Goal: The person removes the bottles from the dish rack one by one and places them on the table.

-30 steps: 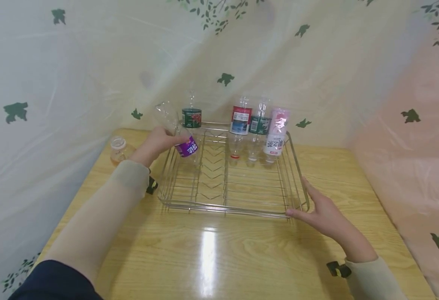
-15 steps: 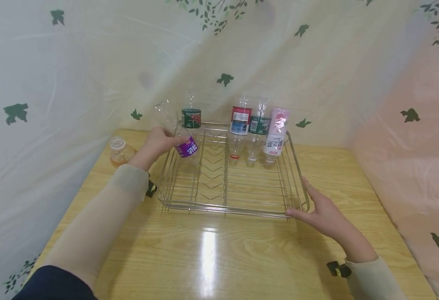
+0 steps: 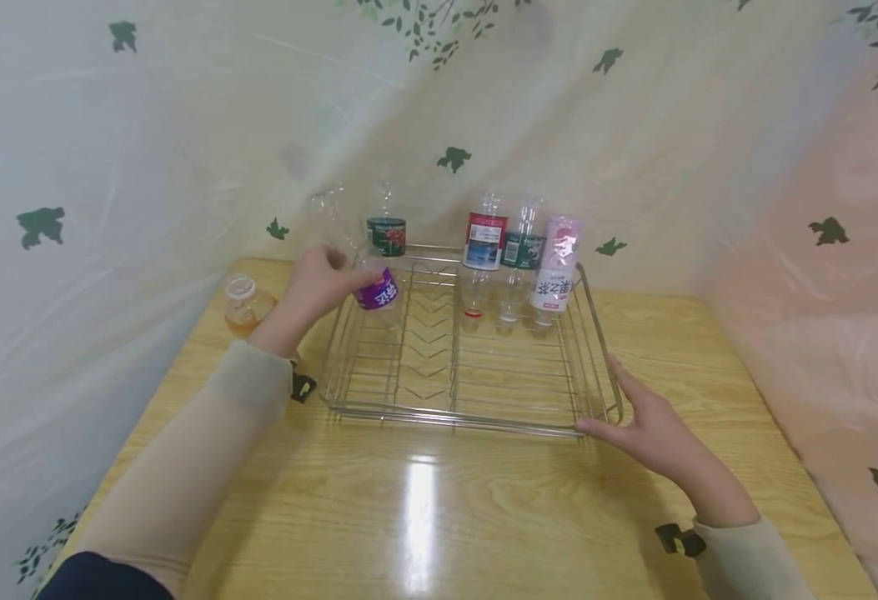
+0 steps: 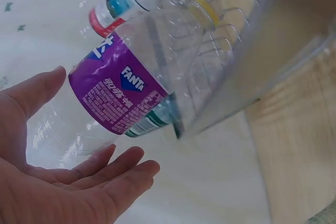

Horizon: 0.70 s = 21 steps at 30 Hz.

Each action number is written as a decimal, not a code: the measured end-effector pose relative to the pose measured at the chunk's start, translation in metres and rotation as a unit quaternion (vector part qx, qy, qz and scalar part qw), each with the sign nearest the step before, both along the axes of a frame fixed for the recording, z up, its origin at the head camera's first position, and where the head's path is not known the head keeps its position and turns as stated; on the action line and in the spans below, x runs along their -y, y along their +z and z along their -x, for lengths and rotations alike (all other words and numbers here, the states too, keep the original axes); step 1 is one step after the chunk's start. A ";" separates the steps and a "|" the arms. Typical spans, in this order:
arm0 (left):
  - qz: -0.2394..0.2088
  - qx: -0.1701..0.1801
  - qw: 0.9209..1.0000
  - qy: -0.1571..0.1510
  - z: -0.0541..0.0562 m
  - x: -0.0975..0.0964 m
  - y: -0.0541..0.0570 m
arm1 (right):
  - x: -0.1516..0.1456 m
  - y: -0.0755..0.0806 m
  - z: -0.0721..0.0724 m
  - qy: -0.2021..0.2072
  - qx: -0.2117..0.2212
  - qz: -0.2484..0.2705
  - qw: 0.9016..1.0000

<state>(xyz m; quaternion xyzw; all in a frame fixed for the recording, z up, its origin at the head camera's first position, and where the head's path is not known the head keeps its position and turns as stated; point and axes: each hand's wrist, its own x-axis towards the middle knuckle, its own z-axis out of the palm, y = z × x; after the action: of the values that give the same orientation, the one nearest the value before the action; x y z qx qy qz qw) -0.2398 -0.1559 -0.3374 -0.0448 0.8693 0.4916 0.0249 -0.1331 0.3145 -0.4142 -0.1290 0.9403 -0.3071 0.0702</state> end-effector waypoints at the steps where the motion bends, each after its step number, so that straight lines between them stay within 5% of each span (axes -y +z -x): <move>1: 0.002 -0.005 1.000 -0.001 -0.002 -0.001 0.002 | 0.000 0.000 0.000 0.000 0.000 0.000 1.000; 21: 0.039 -0.069 0.997 -0.023 -0.045 -0.028 0.034 | -0.002 -0.002 0.001 0.000 -0.009 -0.006 1.000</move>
<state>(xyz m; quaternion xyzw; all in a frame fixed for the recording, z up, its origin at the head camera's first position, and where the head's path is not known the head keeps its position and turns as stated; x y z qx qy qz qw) -0.1945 -0.1282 -0.3032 0.0078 0.8883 0.4584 -0.0254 -0.1346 0.3162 -0.4161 -0.1310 0.9426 -0.3007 0.0620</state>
